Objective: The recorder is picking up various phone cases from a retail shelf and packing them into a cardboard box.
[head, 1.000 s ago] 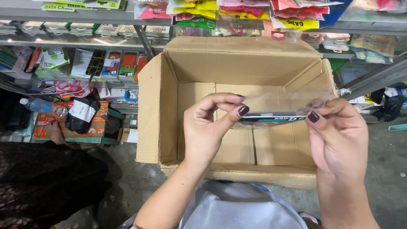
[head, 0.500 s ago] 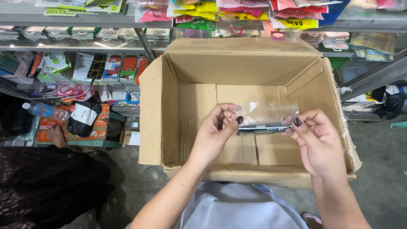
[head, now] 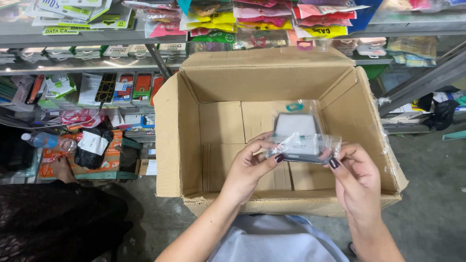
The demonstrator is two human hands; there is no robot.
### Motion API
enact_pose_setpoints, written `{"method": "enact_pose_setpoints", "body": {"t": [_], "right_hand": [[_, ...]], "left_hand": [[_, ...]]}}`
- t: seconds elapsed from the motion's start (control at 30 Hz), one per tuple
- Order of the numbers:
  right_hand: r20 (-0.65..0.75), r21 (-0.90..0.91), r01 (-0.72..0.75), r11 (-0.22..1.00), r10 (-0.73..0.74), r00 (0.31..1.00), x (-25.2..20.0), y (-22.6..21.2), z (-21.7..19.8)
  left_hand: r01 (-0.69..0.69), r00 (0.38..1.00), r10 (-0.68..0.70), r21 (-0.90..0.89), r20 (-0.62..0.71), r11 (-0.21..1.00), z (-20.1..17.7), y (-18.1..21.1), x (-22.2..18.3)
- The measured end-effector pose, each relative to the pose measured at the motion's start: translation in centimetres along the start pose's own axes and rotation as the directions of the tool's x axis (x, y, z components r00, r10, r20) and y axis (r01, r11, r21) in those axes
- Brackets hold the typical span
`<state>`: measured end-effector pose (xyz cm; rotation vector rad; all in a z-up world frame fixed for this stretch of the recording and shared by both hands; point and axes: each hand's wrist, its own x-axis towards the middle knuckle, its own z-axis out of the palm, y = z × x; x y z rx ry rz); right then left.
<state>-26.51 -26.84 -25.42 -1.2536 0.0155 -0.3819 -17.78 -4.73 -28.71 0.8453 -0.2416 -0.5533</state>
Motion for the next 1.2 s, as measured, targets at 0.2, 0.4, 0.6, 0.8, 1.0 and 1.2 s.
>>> {"method": "enact_pose_setpoints", "body": {"t": [0.2, 0.4, 0.6, 0.8, 1.0, 1.2], "right_hand": [[-0.086, -0.204, 0.063, 0.977, -0.082, 0.993, 0.5, -0.4, 1.3], [-0.135, -0.009, 0.033, 0.999, -0.034, 0.99, 0.3, 0.4, 1.0], [-0.149, -0.081, 0.051, 0.995, -0.063, 0.987, 0.4, 0.8, 0.6], [-0.195, -0.122, -0.119, 0.985, 0.094, 0.976, 1.5, 1.4, -5.3], [-0.158, -0.205, 0.07, 0.976, -0.104, 0.982, 9.5, -4.6, -10.5], [-0.008, -0.418, 0.159, 0.894, -0.178, 0.984, 23.5, -9.6, -12.9]], "left_hand": [[-0.169, 0.981, 0.189, 0.302, -0.038, 0.938, 2.0, 0.5, 0.5], [-0.224, 0.952, 0.286, 0.388, -0.11, 0.894, 2.8, -1.1, 0.5], [-0.127, 0.968, 0.133, 0.043, -0.212, 0.991, 4.3, 0.1, 1.6], [0.002, 0.996, 0.032, 0.389, -0.081, 0.921, 5.1, 0.2, 1.9], [-0.25, 0.966, 0.182, 0.858, 0.186, 0.449, 7.5, 6.8, 4.7], [-0.29, 0.956, 0.067, 0.951, 0.284, 0.11, 11.2, 12.0, 11.0]]}}
